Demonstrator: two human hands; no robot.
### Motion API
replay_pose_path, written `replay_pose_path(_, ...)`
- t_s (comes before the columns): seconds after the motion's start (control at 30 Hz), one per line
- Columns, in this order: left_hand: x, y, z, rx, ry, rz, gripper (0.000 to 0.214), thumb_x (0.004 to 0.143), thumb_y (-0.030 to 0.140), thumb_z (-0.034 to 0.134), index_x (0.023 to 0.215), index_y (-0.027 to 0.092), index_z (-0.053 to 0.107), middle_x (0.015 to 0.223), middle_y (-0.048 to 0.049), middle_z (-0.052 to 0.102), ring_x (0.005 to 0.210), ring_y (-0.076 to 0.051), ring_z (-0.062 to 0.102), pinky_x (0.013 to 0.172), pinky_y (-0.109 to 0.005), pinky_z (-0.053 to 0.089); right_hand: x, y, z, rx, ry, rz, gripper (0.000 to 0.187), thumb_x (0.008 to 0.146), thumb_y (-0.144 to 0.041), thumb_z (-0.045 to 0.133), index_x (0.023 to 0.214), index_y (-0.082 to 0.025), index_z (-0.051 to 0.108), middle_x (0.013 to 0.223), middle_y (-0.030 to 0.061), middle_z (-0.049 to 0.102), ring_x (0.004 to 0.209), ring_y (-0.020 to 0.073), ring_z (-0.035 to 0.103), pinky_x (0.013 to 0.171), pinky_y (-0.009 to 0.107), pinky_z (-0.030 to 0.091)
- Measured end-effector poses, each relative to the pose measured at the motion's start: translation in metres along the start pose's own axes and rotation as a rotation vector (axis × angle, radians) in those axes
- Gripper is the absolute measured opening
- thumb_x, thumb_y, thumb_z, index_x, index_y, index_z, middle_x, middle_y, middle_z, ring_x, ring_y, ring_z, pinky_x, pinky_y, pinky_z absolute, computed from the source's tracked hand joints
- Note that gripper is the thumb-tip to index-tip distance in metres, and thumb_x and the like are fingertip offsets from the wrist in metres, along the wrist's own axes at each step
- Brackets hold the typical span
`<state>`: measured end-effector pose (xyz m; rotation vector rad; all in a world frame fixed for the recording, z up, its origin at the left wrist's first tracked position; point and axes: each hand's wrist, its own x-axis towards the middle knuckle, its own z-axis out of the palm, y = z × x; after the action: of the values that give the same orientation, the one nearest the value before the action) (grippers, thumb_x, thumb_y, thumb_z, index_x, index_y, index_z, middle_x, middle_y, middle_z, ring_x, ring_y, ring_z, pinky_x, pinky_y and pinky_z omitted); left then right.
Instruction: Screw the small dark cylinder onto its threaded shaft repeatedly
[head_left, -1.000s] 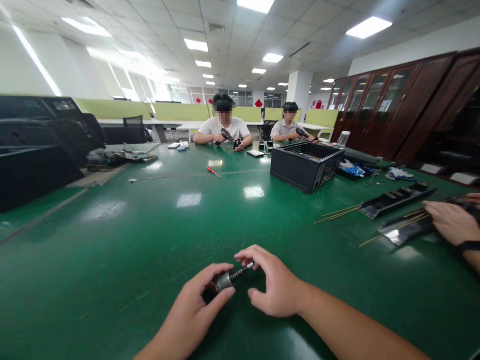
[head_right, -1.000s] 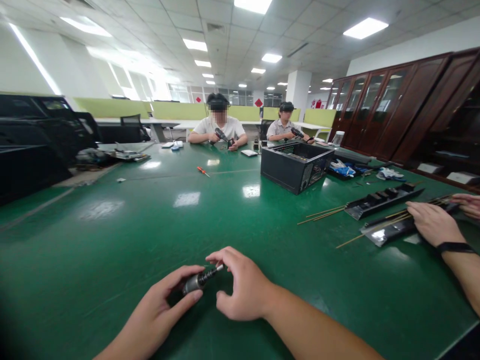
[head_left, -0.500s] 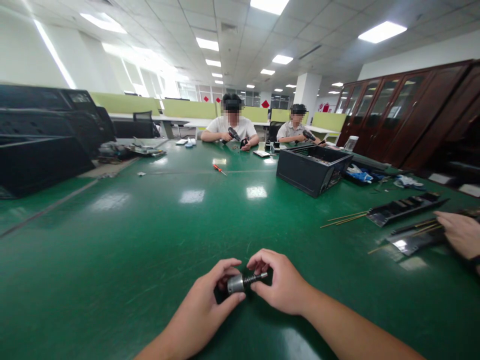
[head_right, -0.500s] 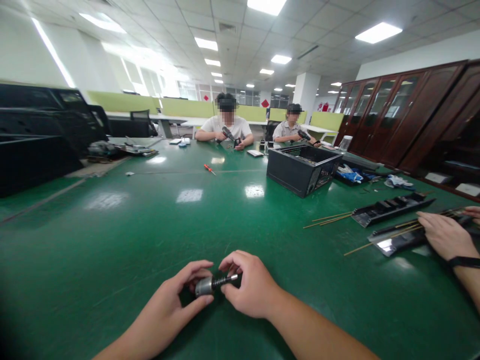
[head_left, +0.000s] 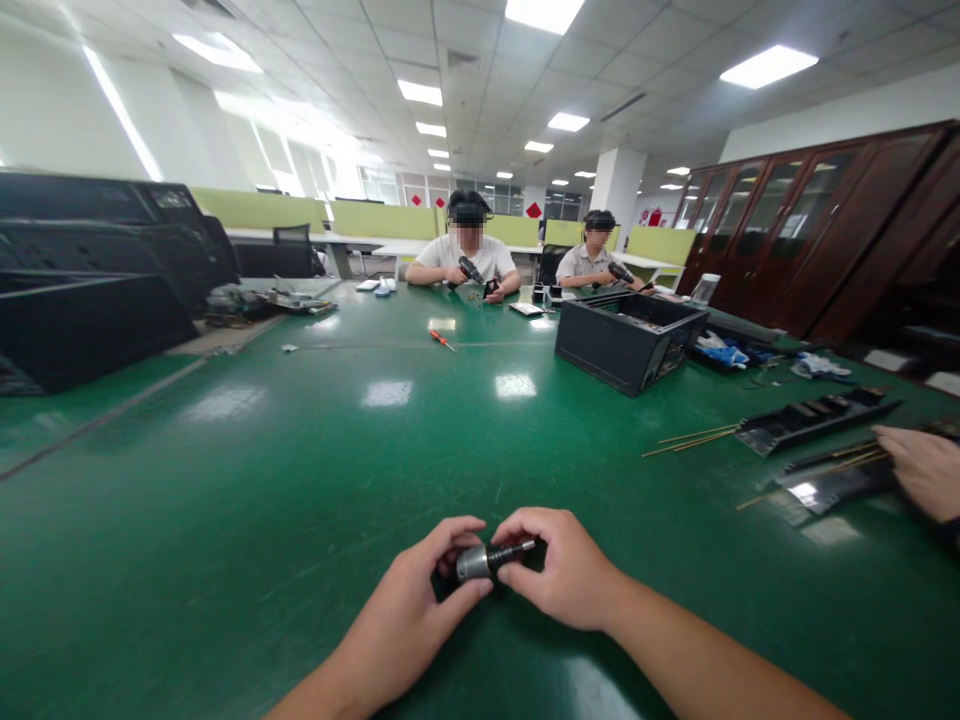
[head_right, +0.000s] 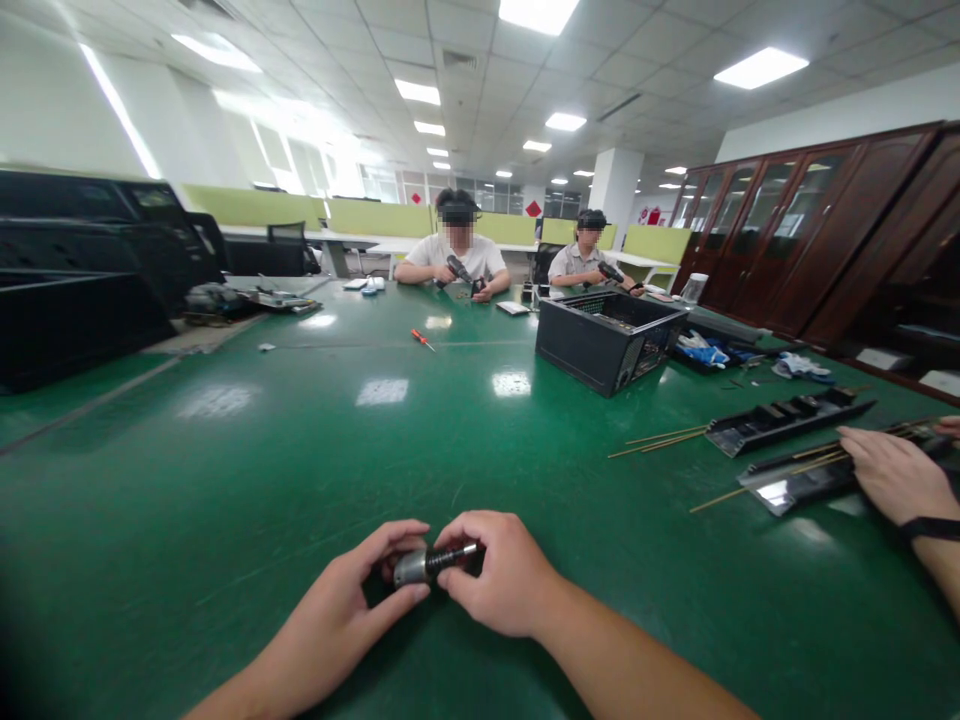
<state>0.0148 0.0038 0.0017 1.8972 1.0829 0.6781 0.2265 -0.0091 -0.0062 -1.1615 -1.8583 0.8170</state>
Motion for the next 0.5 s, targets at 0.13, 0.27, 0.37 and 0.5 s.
replay_pose_path(0.13,0.0013,-0.0008,0.0008,-0.037,0.005,-0.012,0.041,0.084,0.028,0.065,0.124,0.028,0.054,0.105,0.0009,0.069,0.096,-0.019,0.065,0.09,-0.031,0.048,-0.0003,0.0003,-0.0001,-0.015,-0.006,0.006,0.018,0.074,-0.015,0.072,0.091,-0.021,0.073,0.085,-0.0002,0.073,0.078,0.0165,0.065,0.074,0.027,0.046)
replay_pose_path(0.27,0.0026,0.0003,0.0016,-0.076,0.024,-0.034,0.04,0.084,0.03,0.065,0.123,0.027,0.055,0.104,0.0003,0.069,0.095,-0.019,0.065,0.09,-0.031,0.049,-0.0006,0.0015,0.0002,-0.021,-0.015,0.013,0.02,0.074,-0.015,0.072,0.092,-0.021,0.074,0.085,-0.0005,0.073,0.077,0.016,0.065,0.072,0.025,0.045)
replay_pose_path(0.37,0.0021,0.0015,0.0015,-0.064,0.027,-0.051,0.039,0.082,0.03,0.064,0.121,0.026,0.058,0.105,-0.0007,0.069,0.093,-0.02,0.064,0.089,-0.032,0.049,-0.0006,0.0009,0.0002,-0.026,-0.012,0.017,0.019,0.073,-0.013,0.072,0.091,-0.021,0.074,0.083,-0.0009,0.073,0.076,0.0154,0.064,0.07,0.024,0.044)
replay_pose_path(0.5,0.0022,0.0017,0.0015,-0.028,0.038,-0.06,0.041,0.082,0.033,0.064,0.121,0.025,0.06,0.108,-0.002,0.069,0.092,-0.02,0.062,0.091,-0.033,0.049,-0.0002,-0.0002,-0.0001,-0.039,-0.008,0.026,0.017,0.074,-0.013,0.071,0.089,-0.021,0.073,0.082,-0.0012,0.073,0.075,0.0152,0.064,0.069,0.024,0.044)
